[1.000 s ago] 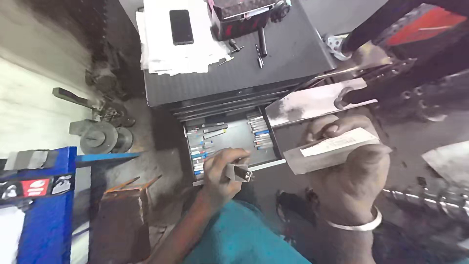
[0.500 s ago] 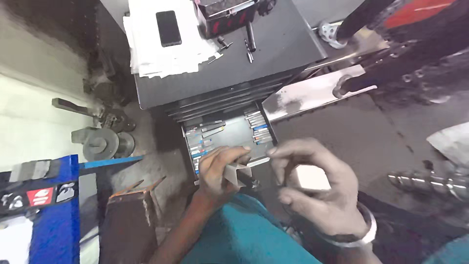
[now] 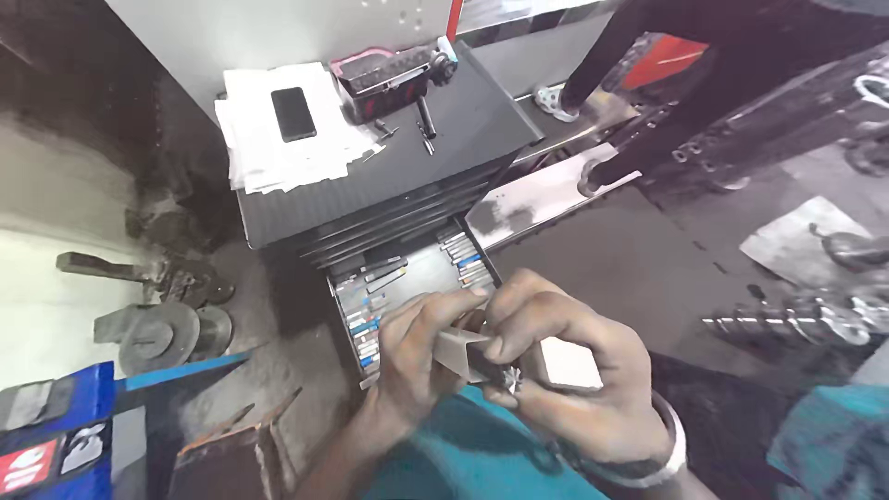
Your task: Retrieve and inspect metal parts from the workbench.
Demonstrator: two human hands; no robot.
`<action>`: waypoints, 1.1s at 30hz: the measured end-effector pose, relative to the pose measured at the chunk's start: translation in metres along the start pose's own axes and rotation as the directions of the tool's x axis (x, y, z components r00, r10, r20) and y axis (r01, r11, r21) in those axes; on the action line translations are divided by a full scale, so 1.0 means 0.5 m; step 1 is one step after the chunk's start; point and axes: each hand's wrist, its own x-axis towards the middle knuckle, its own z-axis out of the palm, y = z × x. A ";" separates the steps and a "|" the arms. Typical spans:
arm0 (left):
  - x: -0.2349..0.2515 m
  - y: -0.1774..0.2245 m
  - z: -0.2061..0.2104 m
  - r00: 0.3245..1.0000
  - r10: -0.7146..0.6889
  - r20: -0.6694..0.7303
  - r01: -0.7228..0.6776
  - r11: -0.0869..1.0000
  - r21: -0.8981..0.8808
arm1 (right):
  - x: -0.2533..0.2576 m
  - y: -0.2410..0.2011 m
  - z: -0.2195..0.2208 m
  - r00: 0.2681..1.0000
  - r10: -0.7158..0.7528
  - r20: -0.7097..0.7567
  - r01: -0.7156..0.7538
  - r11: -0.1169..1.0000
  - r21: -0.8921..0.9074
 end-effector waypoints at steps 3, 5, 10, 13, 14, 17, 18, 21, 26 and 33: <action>0.004 0.010 -0.004 1.000 0.012 -0.011 -0.011 1.000 0.013 | 0.001 -0.011 0.005 1.000 -0.014 -0.003 0.014 1.000 -0.003; 0.006 0.014 -0.007 1.000 0.010 -0.011 -0.010 1.000 0.012 | 0.002 -0.016 0.008 1.000 -0.023 -0.006 0.023 1.000 -0.005; 0.011 0.028 -0.017 1.000 -0.009 0.013 0.009 1.000 -0.015 | 0.006 -0.021 0.014 0.999 -0.042 -0.014 0.042 0.999 -0.026; 0.011 0.031 -0.019 1.000 -0.010 0.015 0.010 1.000 -0.008 | 0.008 -0.021 0.019 0.999 -0.046 -0.028 0.045 0.999 -0.018; 0.011 0.032 -0.020 1.000 -0.013 0.018 0.013 1.000 -0.010 | 0.008 -0.021 0.020 0.998 -0.046 -0.030 0.046 0.999 -0.015; 0.013 0.033 -0.023 0.999 -0.026 0.032 0.027 0.999 -0.033 | 0.011 -0.019 0.021 0.998 -0.043 -0.034 0.043 0.999 0.010; 0.013 0.033 -0.024 0.999 -0.032 0.037 0.034 0.998 -0.045 | 0.012 -0.019 0.021 0.999 -0.040 -0.033 0.041 0.999 0.015; 0.013 0.033 -0.024 0.998 -0.049 0.048 0.052 0.997 -0.064 | 0.016 -0.019 0.020 0.999 -0.041 -0.035 0.041 0.999 0.012; 0.012 0.033 -0.027 0.995 -0.070 0.072 0.075 0.994 -0.079 | 0.018 -0.016 0.017 0.998 -0.037 -0.044 0.038 0.999 0.019; 0.016 0.033 -0.028 0.993 -0.086 0.083 0.092 0.994 -0.067 | 0.021 -0.018 0.013 0.999 -0.024 -0.036 0.024 1.000 0.002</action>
